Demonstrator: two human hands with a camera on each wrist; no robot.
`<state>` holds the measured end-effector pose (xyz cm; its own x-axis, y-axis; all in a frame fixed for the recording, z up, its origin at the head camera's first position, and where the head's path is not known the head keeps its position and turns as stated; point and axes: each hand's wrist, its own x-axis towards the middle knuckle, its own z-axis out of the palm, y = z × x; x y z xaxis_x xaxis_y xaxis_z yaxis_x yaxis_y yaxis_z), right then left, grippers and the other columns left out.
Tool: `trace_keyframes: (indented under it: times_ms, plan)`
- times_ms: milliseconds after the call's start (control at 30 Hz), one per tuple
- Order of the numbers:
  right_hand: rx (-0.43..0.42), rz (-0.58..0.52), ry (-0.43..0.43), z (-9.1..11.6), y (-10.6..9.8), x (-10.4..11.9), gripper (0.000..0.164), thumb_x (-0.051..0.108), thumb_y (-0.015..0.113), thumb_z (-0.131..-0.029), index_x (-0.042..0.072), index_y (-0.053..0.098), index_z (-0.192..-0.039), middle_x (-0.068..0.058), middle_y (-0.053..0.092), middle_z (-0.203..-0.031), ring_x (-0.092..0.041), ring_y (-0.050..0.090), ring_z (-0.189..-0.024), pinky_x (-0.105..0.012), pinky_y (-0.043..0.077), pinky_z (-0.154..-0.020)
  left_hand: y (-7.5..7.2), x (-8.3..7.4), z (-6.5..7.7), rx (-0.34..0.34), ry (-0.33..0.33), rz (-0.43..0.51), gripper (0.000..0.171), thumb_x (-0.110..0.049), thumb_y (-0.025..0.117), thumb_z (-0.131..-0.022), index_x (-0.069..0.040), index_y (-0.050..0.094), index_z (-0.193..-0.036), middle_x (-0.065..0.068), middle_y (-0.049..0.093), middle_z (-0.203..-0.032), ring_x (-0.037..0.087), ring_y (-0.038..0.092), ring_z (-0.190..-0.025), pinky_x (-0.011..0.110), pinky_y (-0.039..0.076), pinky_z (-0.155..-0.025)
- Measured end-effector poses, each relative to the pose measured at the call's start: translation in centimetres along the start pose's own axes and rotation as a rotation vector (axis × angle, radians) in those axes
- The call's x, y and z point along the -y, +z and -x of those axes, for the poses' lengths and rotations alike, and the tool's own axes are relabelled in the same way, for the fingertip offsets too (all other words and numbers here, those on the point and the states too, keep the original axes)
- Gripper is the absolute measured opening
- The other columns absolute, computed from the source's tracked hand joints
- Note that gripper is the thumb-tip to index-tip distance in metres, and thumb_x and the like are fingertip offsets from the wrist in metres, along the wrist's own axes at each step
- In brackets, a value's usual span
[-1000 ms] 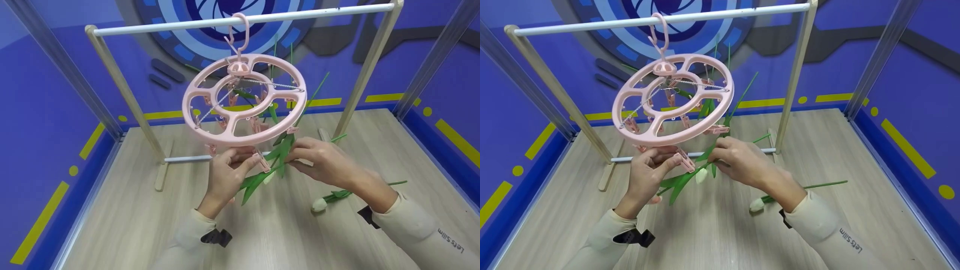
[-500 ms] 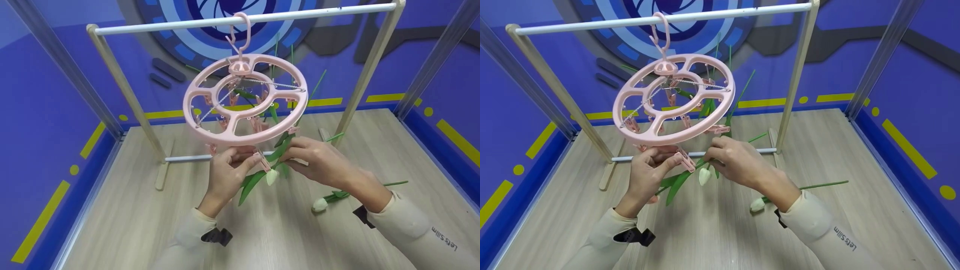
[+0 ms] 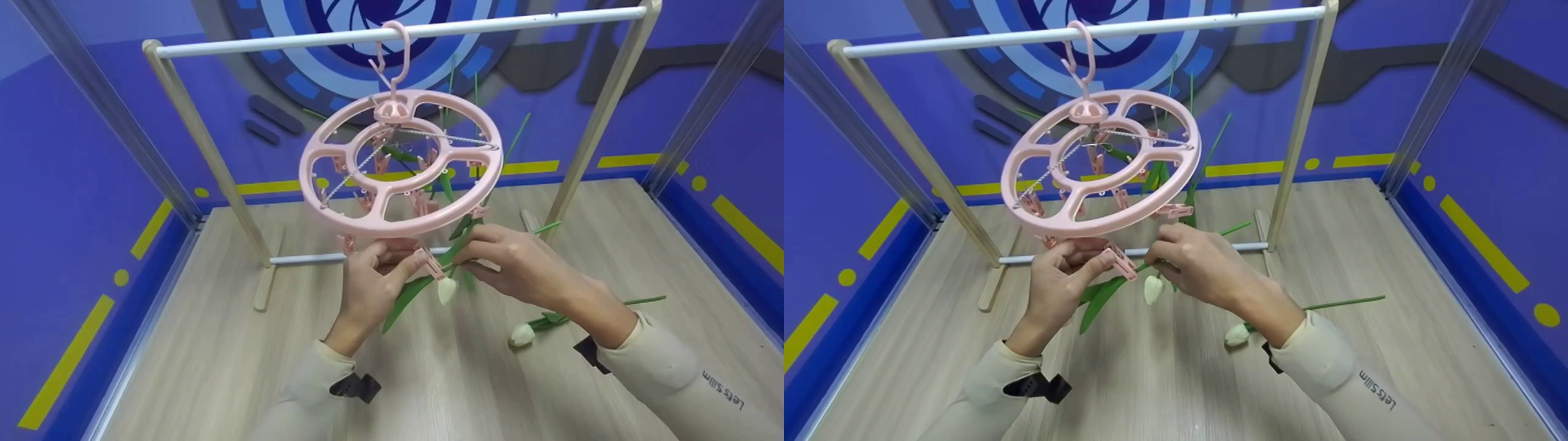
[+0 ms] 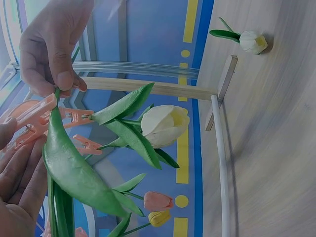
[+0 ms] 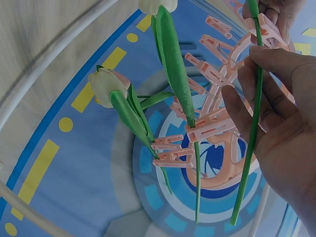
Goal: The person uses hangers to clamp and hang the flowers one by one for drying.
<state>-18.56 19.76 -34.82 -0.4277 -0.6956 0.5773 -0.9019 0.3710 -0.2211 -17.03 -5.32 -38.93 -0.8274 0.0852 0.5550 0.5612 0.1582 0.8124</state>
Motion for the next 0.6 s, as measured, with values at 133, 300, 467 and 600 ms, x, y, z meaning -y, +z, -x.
trace_keyframes:
  times_ms: [133, 300, 467, 600]
  plan:
    - [0.006, -0.001, 0.003, -0.1, 0.0, 0.0, 0.031, -0.006, 0.088, -0.082, 0.008, 0.08, -0.109, -0.005, 0.075, -0.112, -0.021, 0.072, -0.102, -0.039, 0.065, -0.086, -0.1, 0.0, 0.1, 0.003, -0.008, 0.013, 0.021, -0.013, 0.085, -0.093, 0.0, 0.077, -0.108, 0.002, 0.08, -0.1, 0.015, 0.077, -0.09, 0.033, 0.065, -0.079]
    - [0.011, 0.001, 0.01, -0.1, -0.1, 0.1, 0.03, -0.005, 0.088, -0.084, 0.008, 0.08, -0.11, -0.005, 0.075, -0.113, -0.02, 0.072, -0.102, -0.039, 0.064, -0.087, -0.1, 0.0, 0.1, 0.007, -0.046, 0.037, 0.023, -0.014, 0.085, -0.093, -0.001, 0.077, -0.11, 0.0, 0.079, -0.1, 0.015, 0.077, -0.091, 0.034, 0.065, -0.078]
    - [0.009, 0.002, 0.005, 0.0, 0.0, 0.1, 0.031, -0.006, 0.086, -0.085, 0.009, 0.08, -0.111, -0.007, 0.075, -0.115, -0.022, 0.073, -0.103, -0.039, 0.065, -0.084, -0.1, -0.5, 0.1, 0.023, -0.066, 0.017, 0.027, -0.017, 0.084, -0.095, -0.003, 0.077, -0.116, 0.001, 0.079, -0.107, 0.012, 0.076, -0.097, 0.033, 0.064, -0.086]
    - [0.014, 0.01, 0.007, 0.0, -0.1, 0.0, 0.028, -0.003, 0.084, -0.088, 0.01, 0.079, -0.112, -0.004, 0.075, -0.116, -0.022, 0.073, -0.104, -0.038, 0.065, -0.085, -0.6, -1.3, -0.1, 0.022, -0.017, -0.032, 0.029, -0.021, 0.084, -0.095, -0.004, 0.078, -0.118, 0.0, 0.079, -0.111, 0.012, 0.076, -0.1, 0.031, 0.063, -0.089]
